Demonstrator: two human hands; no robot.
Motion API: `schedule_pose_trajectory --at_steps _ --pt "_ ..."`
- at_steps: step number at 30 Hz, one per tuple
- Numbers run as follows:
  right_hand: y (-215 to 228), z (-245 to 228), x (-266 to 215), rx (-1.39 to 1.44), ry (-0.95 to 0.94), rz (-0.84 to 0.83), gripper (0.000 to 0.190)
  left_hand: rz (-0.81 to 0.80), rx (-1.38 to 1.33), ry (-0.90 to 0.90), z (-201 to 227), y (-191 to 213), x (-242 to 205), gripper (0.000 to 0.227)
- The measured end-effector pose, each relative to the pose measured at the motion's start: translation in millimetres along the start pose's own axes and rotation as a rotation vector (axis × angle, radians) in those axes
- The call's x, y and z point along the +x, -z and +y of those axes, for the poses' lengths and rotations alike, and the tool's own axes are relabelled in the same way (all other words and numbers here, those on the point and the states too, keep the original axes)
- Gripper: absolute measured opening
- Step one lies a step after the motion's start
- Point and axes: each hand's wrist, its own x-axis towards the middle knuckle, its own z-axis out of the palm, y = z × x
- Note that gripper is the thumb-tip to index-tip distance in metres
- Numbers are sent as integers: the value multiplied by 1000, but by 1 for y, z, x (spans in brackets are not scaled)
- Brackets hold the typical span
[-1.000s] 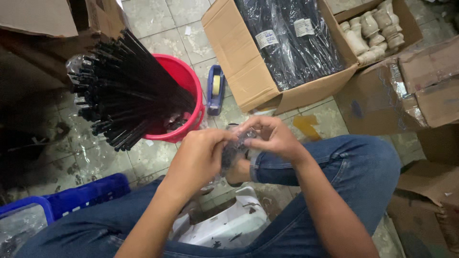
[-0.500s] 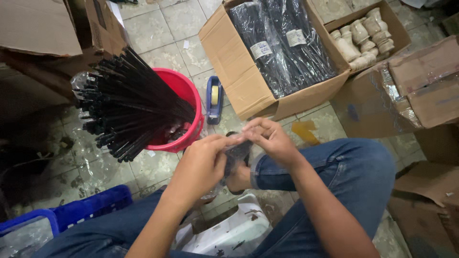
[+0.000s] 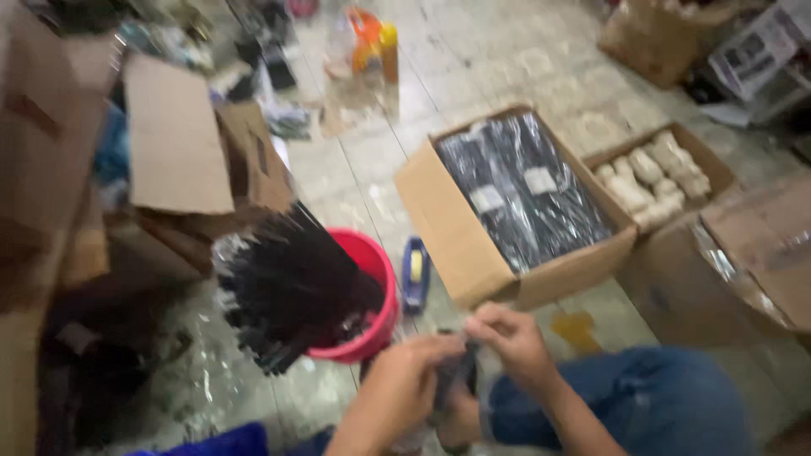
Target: The person puts black plastic sticks into a clear plastic bag and then closes the bag by hand.
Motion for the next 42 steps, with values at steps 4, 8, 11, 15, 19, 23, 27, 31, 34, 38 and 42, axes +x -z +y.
schedule_pose_trajectory --at_steps 4,8,11,15,19,23,27,31,34,38,42 --pt "-3 10 -2 169 20 57 21 -7 23 2 -7 -5 -2 59" --pt "-6 5 -4 107 -63 91 32 -62 60 17 -34 -20 -2 71" --pt "-9 18 -3 246 -20 127 37 -55 35 -140 -69 -42 -4 68" --pt "-8 29 0 384 -53 176 38 -71 132 -60 -86 -55 -3 61" --pt "-11 20 0 352 -55 187 37 -175 103 50 -65 -39 2 66" --pt "-5 0 2 -50 13 152 32 -134 44 55 -67 -39 -2 60" --pt "3 2 3 172 -208 -180 40 15 -57 61 -40 -21 0 51" --pt "1 48 -2 175 -179 33 17 14 -95 104 -40 -20 0 47" --pt "2 84 -6 131 -35 80 13 68 -165 196 -36 -19 4 59" --pt "-10 66 -8 161 -40 82 9 68 -253 320 -33 -19 7 62" --pt "-16 51 -8 81 100 13 16 66 -224 524 -30 -18 7 50"
